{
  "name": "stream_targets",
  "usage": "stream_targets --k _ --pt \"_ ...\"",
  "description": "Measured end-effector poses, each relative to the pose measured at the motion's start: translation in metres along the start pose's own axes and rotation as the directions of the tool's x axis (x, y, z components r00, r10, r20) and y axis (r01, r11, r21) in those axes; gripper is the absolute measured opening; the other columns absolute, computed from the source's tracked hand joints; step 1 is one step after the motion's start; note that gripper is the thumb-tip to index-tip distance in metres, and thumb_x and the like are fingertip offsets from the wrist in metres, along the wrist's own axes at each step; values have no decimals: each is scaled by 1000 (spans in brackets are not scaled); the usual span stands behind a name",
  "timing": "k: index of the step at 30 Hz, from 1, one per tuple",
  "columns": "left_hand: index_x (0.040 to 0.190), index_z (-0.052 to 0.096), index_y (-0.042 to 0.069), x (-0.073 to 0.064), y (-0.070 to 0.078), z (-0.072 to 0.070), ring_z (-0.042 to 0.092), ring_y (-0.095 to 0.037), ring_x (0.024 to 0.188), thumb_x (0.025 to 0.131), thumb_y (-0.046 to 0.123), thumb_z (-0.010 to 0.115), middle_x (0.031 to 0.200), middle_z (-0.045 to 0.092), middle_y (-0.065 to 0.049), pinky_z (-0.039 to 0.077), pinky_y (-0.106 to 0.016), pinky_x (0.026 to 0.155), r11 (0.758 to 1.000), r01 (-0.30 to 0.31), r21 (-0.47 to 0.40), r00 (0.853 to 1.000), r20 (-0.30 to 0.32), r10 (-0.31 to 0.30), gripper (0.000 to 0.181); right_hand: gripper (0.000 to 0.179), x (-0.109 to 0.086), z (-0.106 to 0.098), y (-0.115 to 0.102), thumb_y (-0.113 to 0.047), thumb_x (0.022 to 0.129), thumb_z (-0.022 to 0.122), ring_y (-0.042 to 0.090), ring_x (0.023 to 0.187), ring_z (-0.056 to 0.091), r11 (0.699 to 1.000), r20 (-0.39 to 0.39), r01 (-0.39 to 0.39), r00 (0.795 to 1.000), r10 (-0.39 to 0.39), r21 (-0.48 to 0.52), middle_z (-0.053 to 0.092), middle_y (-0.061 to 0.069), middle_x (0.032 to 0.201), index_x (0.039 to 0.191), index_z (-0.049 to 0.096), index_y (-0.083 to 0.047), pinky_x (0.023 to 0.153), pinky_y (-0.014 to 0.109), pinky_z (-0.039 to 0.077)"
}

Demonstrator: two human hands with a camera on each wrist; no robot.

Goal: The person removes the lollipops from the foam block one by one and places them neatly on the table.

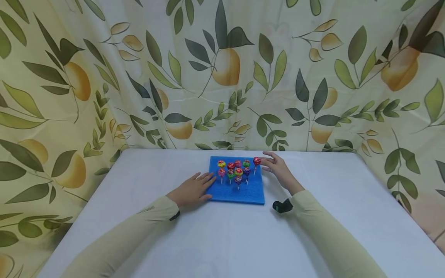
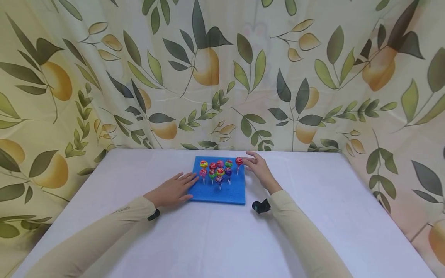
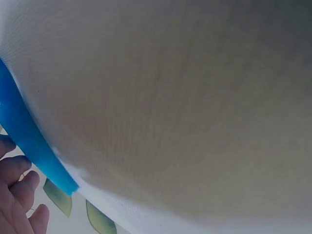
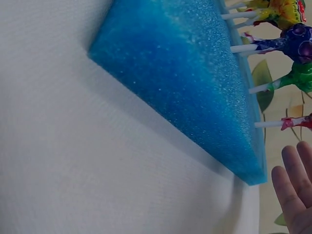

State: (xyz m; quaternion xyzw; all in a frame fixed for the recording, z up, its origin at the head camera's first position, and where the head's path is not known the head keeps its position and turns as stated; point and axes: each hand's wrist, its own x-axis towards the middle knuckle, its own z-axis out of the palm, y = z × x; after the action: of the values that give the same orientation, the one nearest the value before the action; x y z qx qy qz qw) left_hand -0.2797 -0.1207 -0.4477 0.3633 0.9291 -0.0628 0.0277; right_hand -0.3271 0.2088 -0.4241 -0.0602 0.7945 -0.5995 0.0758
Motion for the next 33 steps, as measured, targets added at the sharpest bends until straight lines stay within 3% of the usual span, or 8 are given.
stream_targets --k 8,16,33 --pt "150 24 11 -1 4 -2 21 -22 146 97 51 37 157 23 -6 18 -42 119 999 30 -42 999 28 -29 68 57 3 4 7 -24 97 52 27 120 55 1000 33 -5 999 5 -3 43 29 140 145 29 -4 102 41 44" --pt "150 25 10 -3 6 -4 23 -22 145 97 50 38 157 24 -7 19 -42 119 998 38 -44 999 24 -37 67 49 5 8 8 -21 96 54 37 121 54 998 38 30 999 -28 -47 49 28 136 140 40 -4 95 37 49" --pt "151 21 14 -2 7 -1 21 -20 146 97 52 36 158 21 -6 17 -41 120 995 72 -62 997 38 -69 68 47 5 1 -8 -23 96 54 35 116 58 994 -35 74 996 -77 -84 53 29 130 136 45 0 96 43 48"
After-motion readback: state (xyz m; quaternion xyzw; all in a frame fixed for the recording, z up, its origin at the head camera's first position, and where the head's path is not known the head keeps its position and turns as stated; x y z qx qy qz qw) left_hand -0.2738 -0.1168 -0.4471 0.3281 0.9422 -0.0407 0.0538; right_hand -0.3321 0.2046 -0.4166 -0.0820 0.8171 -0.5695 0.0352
